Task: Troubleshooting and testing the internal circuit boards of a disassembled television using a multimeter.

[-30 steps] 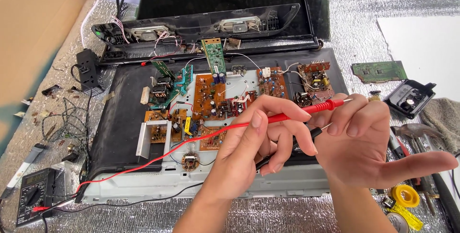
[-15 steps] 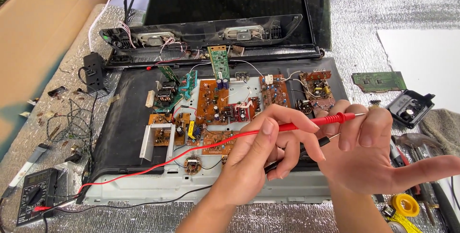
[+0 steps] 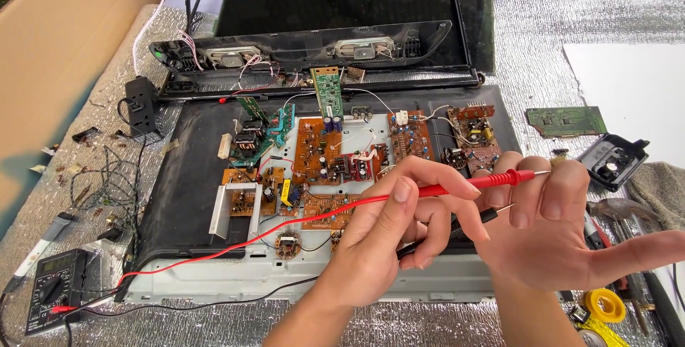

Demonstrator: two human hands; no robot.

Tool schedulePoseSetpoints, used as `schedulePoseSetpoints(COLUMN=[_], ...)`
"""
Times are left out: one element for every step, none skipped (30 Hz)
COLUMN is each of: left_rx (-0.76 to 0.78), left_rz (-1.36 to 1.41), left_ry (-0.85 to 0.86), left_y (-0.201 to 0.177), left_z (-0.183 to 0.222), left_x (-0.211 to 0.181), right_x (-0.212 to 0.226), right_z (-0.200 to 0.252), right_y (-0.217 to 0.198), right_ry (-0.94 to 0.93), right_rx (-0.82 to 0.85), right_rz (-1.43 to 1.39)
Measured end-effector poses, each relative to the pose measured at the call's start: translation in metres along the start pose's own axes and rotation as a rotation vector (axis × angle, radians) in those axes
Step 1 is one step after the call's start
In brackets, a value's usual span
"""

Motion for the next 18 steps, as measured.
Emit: schedulePoseSetpoints(left_rx=[-0.001,0.005,0.011,0.010,0.013,0.016,0.016,0.018,0.019,0.019,0.017,0.016,0.014,0.017,0.022,0.022,0.023,0.023], left_rz=[0.000,-0.001,-0.002,-0.002,-0.003,-0.005,-0.005,-0.002,0.002,0.002,-0.006,-0.015,-0.015,-0.011,-0.008,-0.009,-0.014,-0.020], left_ry=[0.000,0.002,0.004,0.004,-0.001,-0.006,-0.005,0.000,0.004,0.003,0.000,-0.004,-0.004,-0.006,-0.008,-0.009,-0.010,-0.011], left_y=[0.000,0.000,0.000,0.000,0.000,0.000,0.000,0.000,0.000,0.000,0.000,0.000,0.000,0.000,0.000,-0.001,-0.001,-0.001], left_z=[0.000,0.000,0.000,0.000,0.000,0.000,0.000,0.000,0.000,0.001,0.001,0.001,0.001,0.001,0.001,0.000,0.001,0.001], left_x=[0.000,0.000,0.000,0.000,0.001,0.001,0.001,0.001,0.001,0.001,0.001,0.000,0.001,0.001,0.001,0.001,0.000,0.000], right_x=[0.000,0.001,0.001,0.002,0.004,0.005,0.004,0.004,0.003,0.003,0.002,0.002,0.003,0.003,0.004,0.002,0.001,0.001], right_z=[0.001,0.001,0.002,0.007,0.012,0.017,0.016,0.016,0.015,0.012,0.008,0.004,0.006,0.007,0.008,0.005,0.004,0.003], right_y=[-0.001,-0.001,-0.002,-0.006,-0.011,-0.015,-0.014,-0.014,-0.013,-0.010,-0.008,-0.005,-0.005,-0.005,-0.006,-0.006,-0.004,-0.003], right_ry=[0.001,-0.002,-0.005,-0.004,0.020,0.044,0.044,0.027,0.010,0.011,0.006,0.000,0.002,0.013,0.021,0.020,0.005,-0.011], right_rx=[0.000,0.010,0.020,0.020,0.032,0.043,0.044,0.041,0.037,0.036,0.026,0.016,0.016,0.008,0.000,0.000,-0.011,-0.022], right_rz=[0.000,-0.014,-0.027,-0.027,-0.081,-0.135,-0.135,-0.168,-0.200,-0.200,-0.115,-0.030,-0.031,-0.020,-0.007,-0.008,0.005,0.018])
Point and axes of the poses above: each hand's wrist, its own z-axis away from the middle knuckle, its own y-axis out of the palm, x = y × z, the point moved 1 cm from there along -z, towards the middle knuckle, and after that the axes turned 13 degrees about -z, right-handed, at the moved point
